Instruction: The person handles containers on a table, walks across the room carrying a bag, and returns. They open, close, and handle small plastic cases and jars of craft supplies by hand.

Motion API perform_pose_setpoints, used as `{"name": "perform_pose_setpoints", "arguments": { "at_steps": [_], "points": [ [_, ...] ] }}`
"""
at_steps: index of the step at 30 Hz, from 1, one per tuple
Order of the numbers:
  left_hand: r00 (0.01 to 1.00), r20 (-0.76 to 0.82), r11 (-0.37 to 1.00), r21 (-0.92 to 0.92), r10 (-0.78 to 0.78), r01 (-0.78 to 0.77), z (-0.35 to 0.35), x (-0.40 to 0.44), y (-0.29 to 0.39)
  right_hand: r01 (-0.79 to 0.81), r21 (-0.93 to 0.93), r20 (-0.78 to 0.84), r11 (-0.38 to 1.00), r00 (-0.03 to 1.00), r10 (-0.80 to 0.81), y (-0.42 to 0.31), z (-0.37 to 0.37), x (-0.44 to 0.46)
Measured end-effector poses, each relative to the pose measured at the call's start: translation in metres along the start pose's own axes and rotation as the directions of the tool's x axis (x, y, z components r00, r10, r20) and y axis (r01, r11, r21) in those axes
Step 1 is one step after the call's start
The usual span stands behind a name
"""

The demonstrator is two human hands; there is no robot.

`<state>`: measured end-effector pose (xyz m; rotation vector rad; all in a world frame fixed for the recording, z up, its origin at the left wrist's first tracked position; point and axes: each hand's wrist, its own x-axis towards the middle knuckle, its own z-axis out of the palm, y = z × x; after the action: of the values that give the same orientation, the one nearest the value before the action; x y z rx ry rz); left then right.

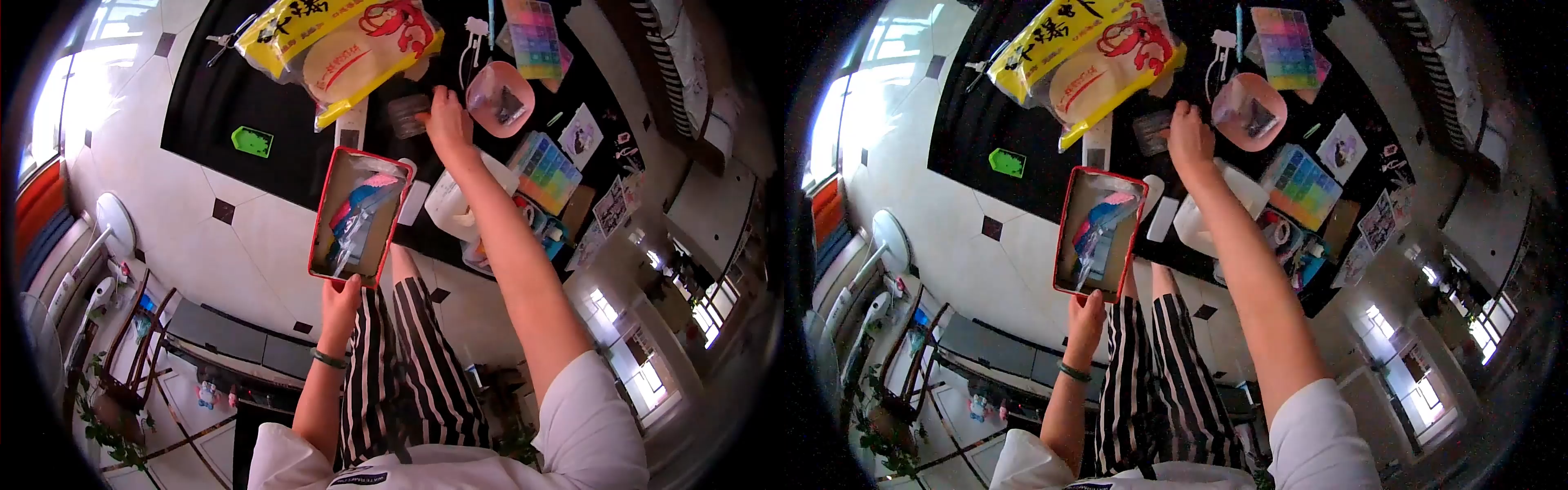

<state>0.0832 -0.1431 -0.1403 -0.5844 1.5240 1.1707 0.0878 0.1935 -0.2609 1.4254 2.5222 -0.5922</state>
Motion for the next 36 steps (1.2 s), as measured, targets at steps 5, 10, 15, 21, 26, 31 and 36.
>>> {"name": "perform_pose_setpoints", "arguments": {
  "at_steps": [5, 10, 15, 21, 26, 31, 36],
  "points": [
    [0.998, 0.044, 0.999, -0.034, 0.034, -0.032, 0.001, 0.000, 0.004, 0.025, 0.022, -0.029, 0.999, 0.999, -0.025, -0.002, -0.006, -0.001],
    [0.997, 0.048, 0.999, -0.010, 0.052, -0.052, 0.001, -0.003, 0.012, 0.086, 0.186, -0.119, 0.979, 0.991, -0.064, 0.009, -0.001, 0.001],
    [1.000, 0.004, 0.998, 0.058, 0.008, -0.009, -0.003, -0.001, 0.001, 0.082, 0.389, -0.116, 0.917, 0.993, -0.039, 0.007, -0.026, -0.015],
    [0.999, 0.025, 0.995, 0.097, -0.034, 0.031, -0.001, -0.011, 0.009, -0.168, 0.758, 0.042, 0.630, 0.977, 0.209, 0.006, -0.069, -0.077],
    [0.993, 0.107, 0.997, 0.058, 0.043, -0.049, 0.004, -0.028, 0.016, -0.241, 0.809, 0.102, 0.536, 0.956, 0.275, 0.019, -0.079, -0.136],
    [0.998, 0.061, 0.998, 0.065, 0.013, -0.017, 0.001, -0.051, 0.026, -0.310, 0.854, 0.195, 0.418, 0.936, 0.294, 0.021, -0.090, -0.173],
    [0.998, 0.047, 0.999, -0.045, 0.032, -0.030, -0.002, -0.072, 0.042, -0.404, 0.887, 0.327, 0.225, 0.892, 0.311, 0.018, -0.095, -0.195]
  ]
}}
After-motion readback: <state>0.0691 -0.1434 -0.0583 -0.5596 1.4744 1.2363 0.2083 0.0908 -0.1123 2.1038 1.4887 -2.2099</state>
